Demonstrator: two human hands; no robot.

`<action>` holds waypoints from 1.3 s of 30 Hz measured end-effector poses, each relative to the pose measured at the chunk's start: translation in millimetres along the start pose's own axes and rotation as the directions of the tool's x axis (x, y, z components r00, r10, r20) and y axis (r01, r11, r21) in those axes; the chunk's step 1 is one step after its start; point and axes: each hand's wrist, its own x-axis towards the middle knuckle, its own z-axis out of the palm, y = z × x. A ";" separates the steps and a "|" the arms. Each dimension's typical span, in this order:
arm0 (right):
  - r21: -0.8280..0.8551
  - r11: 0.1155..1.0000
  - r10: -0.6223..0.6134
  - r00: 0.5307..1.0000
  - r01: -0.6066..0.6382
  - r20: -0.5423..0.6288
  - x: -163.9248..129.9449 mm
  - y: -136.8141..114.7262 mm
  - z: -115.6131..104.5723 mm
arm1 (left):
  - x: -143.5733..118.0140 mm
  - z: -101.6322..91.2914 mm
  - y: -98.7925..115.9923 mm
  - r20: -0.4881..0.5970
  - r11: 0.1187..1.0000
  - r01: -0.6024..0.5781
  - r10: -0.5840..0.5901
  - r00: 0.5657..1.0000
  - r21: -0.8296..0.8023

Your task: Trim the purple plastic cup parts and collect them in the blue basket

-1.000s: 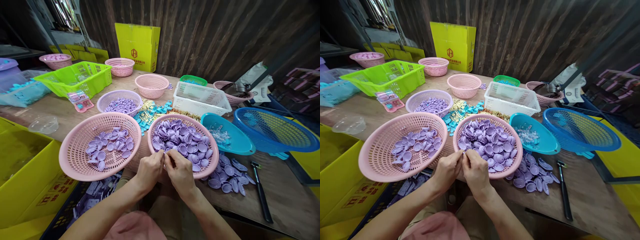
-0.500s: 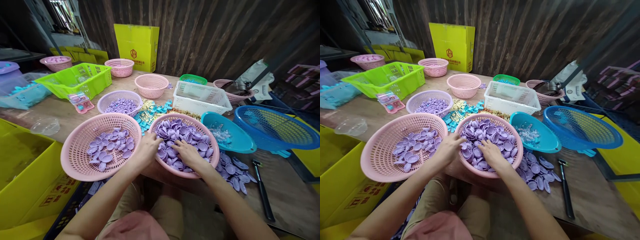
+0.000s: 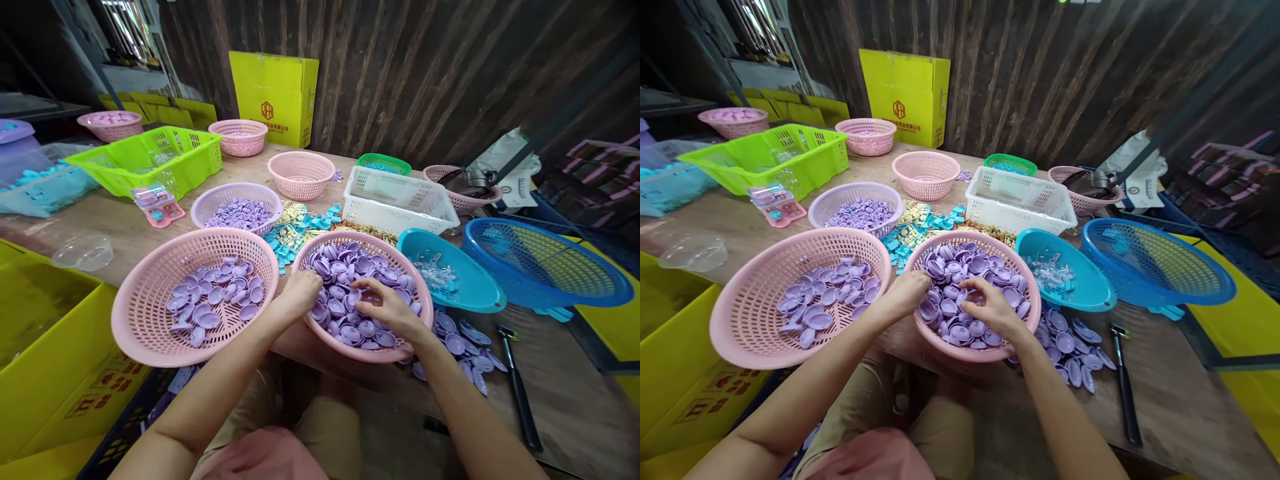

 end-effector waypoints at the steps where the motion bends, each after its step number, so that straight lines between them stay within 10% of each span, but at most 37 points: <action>1: 0.162 0.984 0.073 0.997 -0.076 0.023 -3.8 -0.7 -0.2 | 0.0 -1.0 -1.1 -0.007 0.999 0.029 -0.029 1.000 -0.038; 5: 0.606 0.765 0.203 0.975 -0.218 0.093 -18.6 -0.3 1.3 | -1.8 -0.8 -5.7 -0.192 0.955 -0.043 -0.015 0.981 -0.295; 10: 0.693 0.685 0.258 0.964 -0.225 0.059 -24.1 1.3 8.0 | -16.5 8.9 5.4 -0.458 0.774 -0.336 0.067 0.887 -0.536; 18: 0.737 0.633 0.341 0.940 -0.238 0.010 -26.1 -10.9 28.7 | -25.0 16.2 36.8 -0.417 0.655 -0.476 0.259 0.871 -0.587; 22: 0.588 0.793 0.368 0.894 -0.157 -0.258 -42.5 -3.1 -15.3 | -14.4 2.4 11.6 -0.420 0.753 -0.330 0.079 0.904 -0.570; 25: 0.267 0.930 0.368 0.671 -0.254 -0.644 -62.2 28.6 -67.5 | -7.4 -0.1 -13.2 -0.335 0.943 -0.001 -0.117 0.935 -0.332; 27: 0.020 0.865 0.325 0.529 -0.502 -0.784 -73.4 59.5 -96.0 | -5.1 2.4 -20.7 -0.239 0.983 0.129 -0.157 0.958 -0.127; 35: -0.441 0.588 0.231 0.664 -0.678 -0.711 -83.3 132.9 -113.4 | 1.9 3.1 -0.9 -0.072 0.983 0.154 -0.147 0.986 0.097; 39: -0.433 0.541 0.095 0.564 -0.721 -0.820 -81.2 105.8 -101.3 | 3.2 0.7 -2.7 -0.047 0.986 0.134 -0.130 0.990 0.100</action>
